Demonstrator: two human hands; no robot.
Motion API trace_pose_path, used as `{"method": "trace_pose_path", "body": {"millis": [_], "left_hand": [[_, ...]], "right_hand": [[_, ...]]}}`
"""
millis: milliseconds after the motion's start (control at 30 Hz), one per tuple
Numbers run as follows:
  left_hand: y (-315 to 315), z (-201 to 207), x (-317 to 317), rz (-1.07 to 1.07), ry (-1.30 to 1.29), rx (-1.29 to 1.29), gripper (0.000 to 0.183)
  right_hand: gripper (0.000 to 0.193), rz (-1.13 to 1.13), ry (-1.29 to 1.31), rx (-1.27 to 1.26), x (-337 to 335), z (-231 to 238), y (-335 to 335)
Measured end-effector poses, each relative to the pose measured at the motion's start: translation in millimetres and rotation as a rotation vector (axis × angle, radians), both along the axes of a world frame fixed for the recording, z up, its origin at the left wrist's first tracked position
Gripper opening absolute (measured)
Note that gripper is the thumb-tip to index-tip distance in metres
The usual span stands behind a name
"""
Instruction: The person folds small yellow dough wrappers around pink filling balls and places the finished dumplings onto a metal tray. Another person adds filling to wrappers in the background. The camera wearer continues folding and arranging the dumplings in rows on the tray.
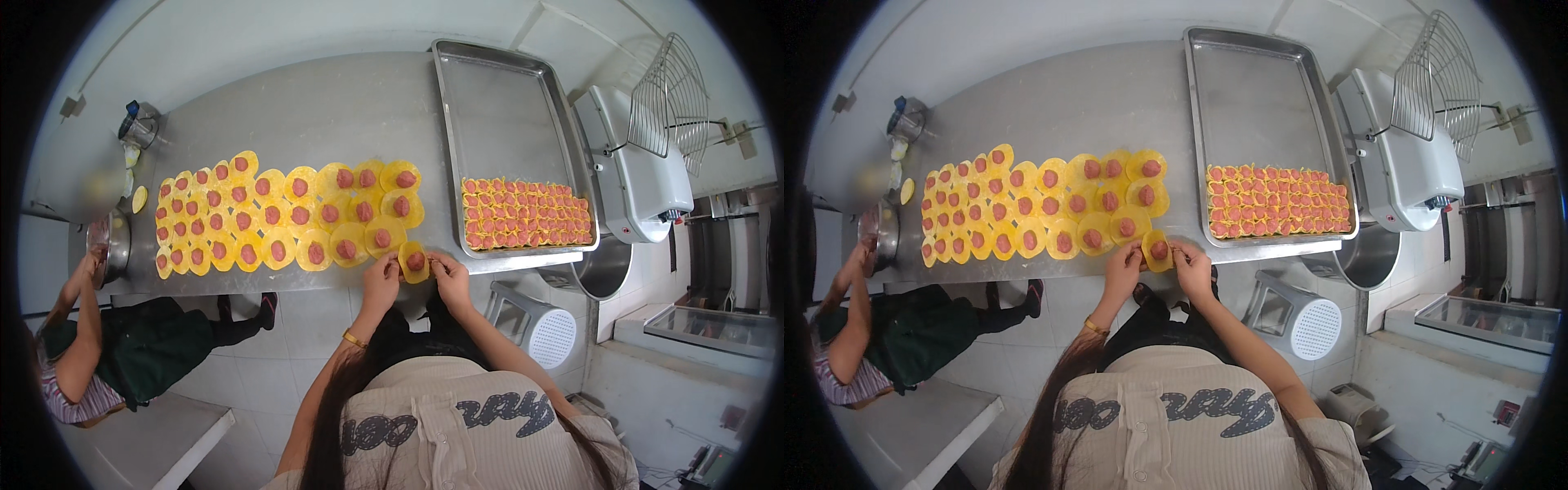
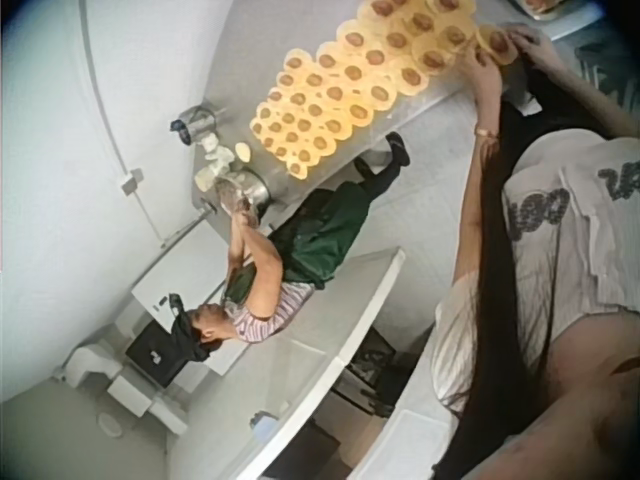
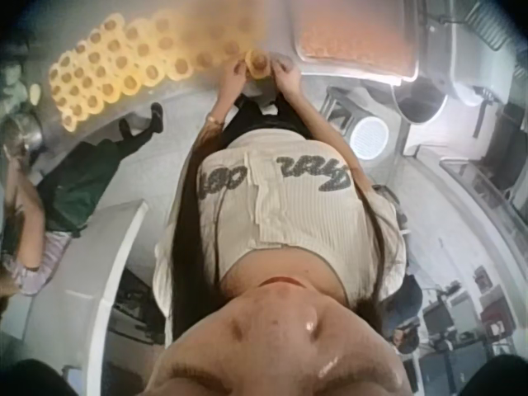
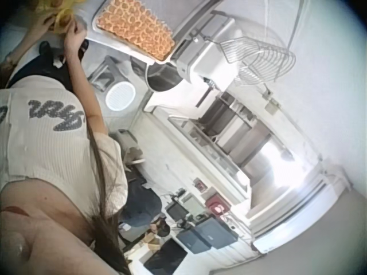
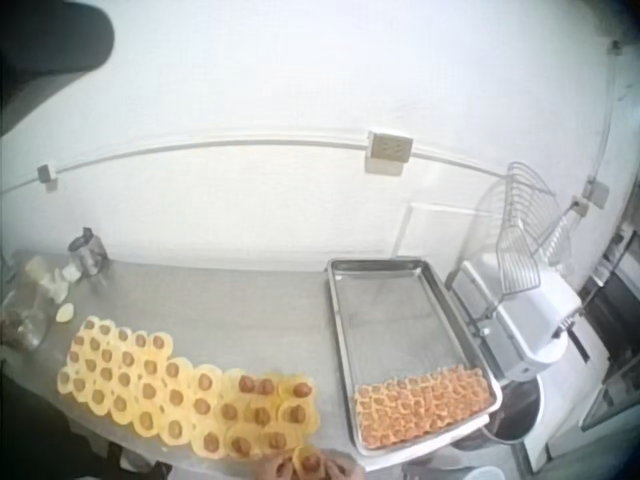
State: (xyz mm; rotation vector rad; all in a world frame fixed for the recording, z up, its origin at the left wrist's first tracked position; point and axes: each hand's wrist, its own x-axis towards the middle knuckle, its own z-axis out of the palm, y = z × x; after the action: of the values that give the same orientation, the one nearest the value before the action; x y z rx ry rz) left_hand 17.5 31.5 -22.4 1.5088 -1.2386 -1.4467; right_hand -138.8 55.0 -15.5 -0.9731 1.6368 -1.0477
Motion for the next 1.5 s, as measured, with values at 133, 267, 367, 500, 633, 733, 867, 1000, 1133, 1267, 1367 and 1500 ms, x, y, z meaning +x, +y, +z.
{"method": "trace_pose_path", "body": {"millis": [133, 267, 367, 500, 633, 733, 867, 1000, 1133, 1267, 1367, 1500], "left_hand": [[4, -3, 1, -0.042, 0.123, -0.008, 0.026], [5, 1, -5, 0.018, 0.257, 0.022, 0.025], [4, 5, -9, 0.073, 0.359, 0.098, 0.021], [6, 13, -14, 0.195, 0.516, 0.199, 0.014], [5, 28, -19, 0.273, 0.673, 0.178, 0.018], [6, 44, -19, 0.189, 0.659, 0.097, 0.023], [10, 56, -12, 0.189, 0.710, 0.080, 0.029], [1, 41, -3, 0.066, 0.481, 0.073, 0.023], [1, 24, -4, 0.028, 0.048, -0.345, 0.009], [5, 18, -8, 0.011, -0.085, -0.392, 0.009], [4, 14, -6, -0.054, -0.105, -0.334, 0.012], [4, 11, -5, -0.084, -0.153, -0.296, 0.022]], "right_hand": [[0.029, 0.079, 0.139, -0.106, -1, 18, 0], [0.027, 0.135, 0.164, -0.171, -4, 34, -2], [0.023, 0.153, 0.168, -0.164, -8, 38, -5], [0.021, 0.046, -0.208, -0.093, -7, 41, -10], [0.023, 0.049, -0.553, -0.163, -1, 49, -6], [0.022, 0.069, -0.340, -0.099, -5, 50, -7], [0.024, 0.116, -0.190, -0.152, -16, 41, -14], [0.029, 0.212, 0.019, -0.156, -21, 37, -19], [0.033, 0.316, -0.029, -0.270, -20, 39, -19], [0.036, 0.384, 0.190, -0.249, -19, 32, -22], [0.036, 0.453, 0.315, -0.241, -22, 24, -24], [0.034, 0.554, 0.387, -0.288, -27, 22, -31]]}}
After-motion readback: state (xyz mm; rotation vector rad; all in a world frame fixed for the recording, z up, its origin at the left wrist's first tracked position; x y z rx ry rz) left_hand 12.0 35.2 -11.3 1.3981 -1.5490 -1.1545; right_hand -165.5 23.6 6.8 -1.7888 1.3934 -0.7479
